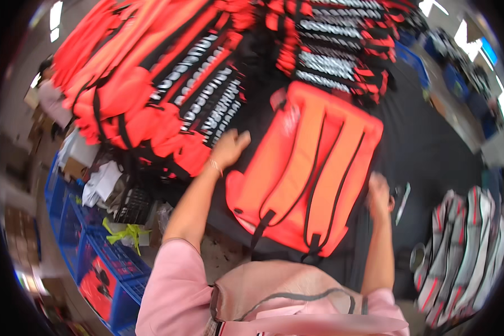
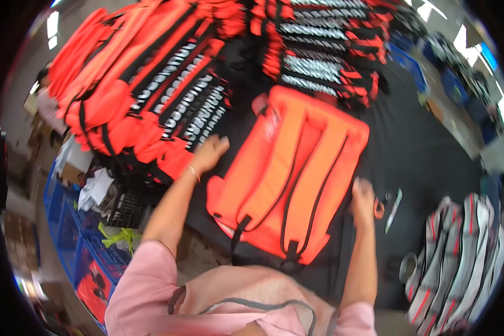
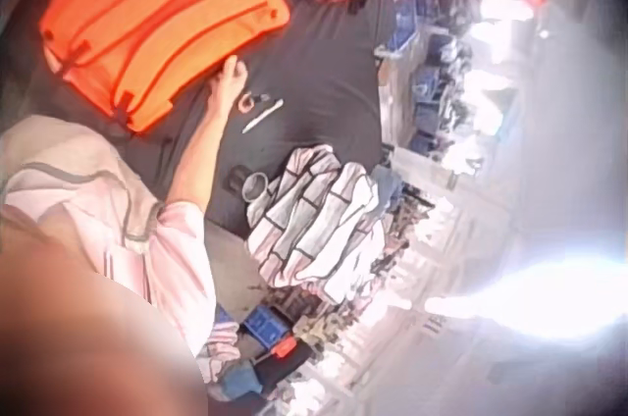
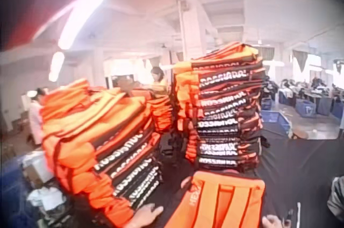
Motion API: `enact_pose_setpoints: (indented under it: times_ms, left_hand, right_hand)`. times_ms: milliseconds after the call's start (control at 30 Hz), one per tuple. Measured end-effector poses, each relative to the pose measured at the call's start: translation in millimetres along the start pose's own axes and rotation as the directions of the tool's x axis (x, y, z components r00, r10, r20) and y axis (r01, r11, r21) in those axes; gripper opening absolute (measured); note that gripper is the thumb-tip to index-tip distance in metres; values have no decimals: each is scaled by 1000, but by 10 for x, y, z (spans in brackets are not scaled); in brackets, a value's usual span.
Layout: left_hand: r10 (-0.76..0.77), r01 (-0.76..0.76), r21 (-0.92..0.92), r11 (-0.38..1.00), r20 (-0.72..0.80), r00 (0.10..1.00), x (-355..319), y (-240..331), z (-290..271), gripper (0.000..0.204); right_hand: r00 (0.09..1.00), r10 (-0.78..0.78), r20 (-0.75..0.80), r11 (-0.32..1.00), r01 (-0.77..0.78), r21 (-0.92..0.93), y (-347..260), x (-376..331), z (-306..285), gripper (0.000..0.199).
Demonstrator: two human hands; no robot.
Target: The recorder is inspecting and assembling parts of a backpack, specifically attaching straps and checking zippers.
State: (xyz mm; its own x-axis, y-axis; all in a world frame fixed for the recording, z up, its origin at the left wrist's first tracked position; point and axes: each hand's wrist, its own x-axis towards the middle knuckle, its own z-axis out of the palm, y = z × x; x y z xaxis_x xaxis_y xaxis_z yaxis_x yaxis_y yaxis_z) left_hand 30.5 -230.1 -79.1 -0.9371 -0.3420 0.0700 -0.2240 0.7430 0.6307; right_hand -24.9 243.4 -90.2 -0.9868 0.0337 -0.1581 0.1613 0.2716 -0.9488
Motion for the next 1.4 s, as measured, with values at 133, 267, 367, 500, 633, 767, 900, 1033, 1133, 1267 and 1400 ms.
enact_pose_setpoints:
  times_ms: [133, 267, 367, 500, 633, 767, 900, 1033, 1133, 1267, 1400]
  left_hand:
    - [-188, 281, -443, 851, 243, 952, -1285, -652, 187, 58]
    - [-399, 463, -759, 458, 290, 870, -1697, -183, 220, 70]
    - [-453, 518, -722, 458, 312, 835, -1525, -202, 95, 68]
    - [-280, 405, -728, 553, 296, 913, -1065, 374, -661, 43]
    - [28, 25, -746, 665, 59, 998, -612, 956, -1658, 25]
    - [339, -429, -668, 608, -270, 901, -485, 1484, -2923, 20]
    - [560, -798, -396, 455, -569, 602, -282, 1408, -4226, 26]
    - [519, -787, -311, 533, -615, 594, -122, 713, -5702, 14]
    - [417, -755, -505, 419, -631, 654, -124, 166, -6359, 18]
    - [-206, -315, -490, 813, -748, 631, -270, -968, -6620, 40]
    - [-146, -98, -286, 953, -720, 678, 273, -1276, -5244, 77]
  right_hand:
    - [977, 210, 25, 978, -210, -5, 921, -327, 306, 74]
    - [991, 118, -64, 991, -121, -50, 932, -139, 411, 90]
    - [975, 145, 166, 981, -164, 106, 129, -82, 377, 93]
    - [995, -51, -80, 993, 42, -112, -977, -165, 177, 85]
    - [923, -373, -92, 925, 378, 44, -1724, 61, -361, 83]
    - [687, -727, 3, 687, 727, -7, -2505, 295, -1045, 56]
    - [396, -895, -204, 433, 881, -190, -3714, -176, -108, 46]
    - [380, -921, -84, 281, 798, 533, -4739, -577, 1265, 25]
    - [599, -798, 63, 437, 503, 746, -5306, -510, 2273, 19]
    - [741, -636, 216, 691, 422, 587, -5059, -721, 3646, 27]
    - [807, -482, 342, 837, 308, 453, -4370, -356, 4355, 33]
